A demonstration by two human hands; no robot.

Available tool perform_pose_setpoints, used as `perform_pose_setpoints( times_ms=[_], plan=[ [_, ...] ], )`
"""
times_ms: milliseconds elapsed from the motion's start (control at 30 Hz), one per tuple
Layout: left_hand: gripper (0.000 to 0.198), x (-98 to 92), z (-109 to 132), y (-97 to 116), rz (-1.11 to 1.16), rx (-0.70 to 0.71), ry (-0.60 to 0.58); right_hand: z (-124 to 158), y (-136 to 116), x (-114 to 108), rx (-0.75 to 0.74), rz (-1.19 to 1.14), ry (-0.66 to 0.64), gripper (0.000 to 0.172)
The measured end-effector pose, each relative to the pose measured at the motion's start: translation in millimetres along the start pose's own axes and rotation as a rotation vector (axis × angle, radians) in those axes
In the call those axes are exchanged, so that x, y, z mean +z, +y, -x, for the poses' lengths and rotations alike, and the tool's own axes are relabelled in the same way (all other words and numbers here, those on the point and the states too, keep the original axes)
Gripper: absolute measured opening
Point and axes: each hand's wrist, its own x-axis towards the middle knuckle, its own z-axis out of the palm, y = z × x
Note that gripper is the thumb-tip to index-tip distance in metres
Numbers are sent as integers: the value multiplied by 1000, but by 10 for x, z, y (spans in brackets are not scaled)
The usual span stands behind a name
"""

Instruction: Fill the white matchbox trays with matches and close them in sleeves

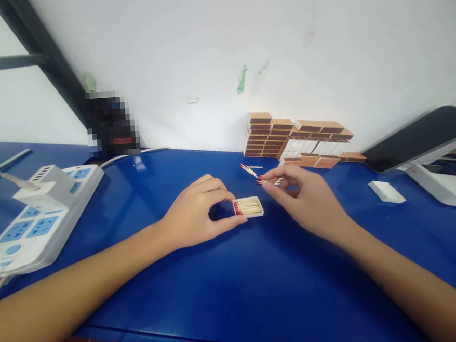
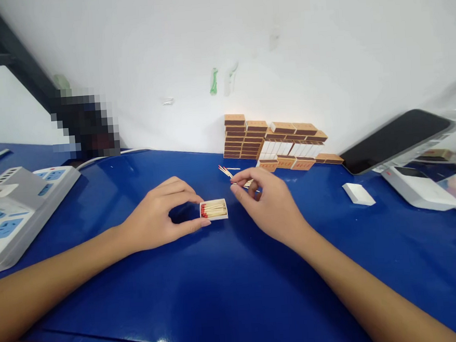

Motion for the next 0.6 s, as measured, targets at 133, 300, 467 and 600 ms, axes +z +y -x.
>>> perform_pose_setpoints(
  times_ms=[133,300,467,600],
  plan=[
    [32,3,7,-15,-18,-4,-35,-103,128,-120,-56,260,101,13],
    [32,15,14,-39,-33,-8,-82,-167,364,-179,-56,448,-55,19],
    [33,21,7,-38,-52,-23,-126,-156,482,-182,19,492,-164,20],
    [33,28,11,-48,-72,-27,-110,-115,326,-166,-87,409,-204,21]
  ],
)
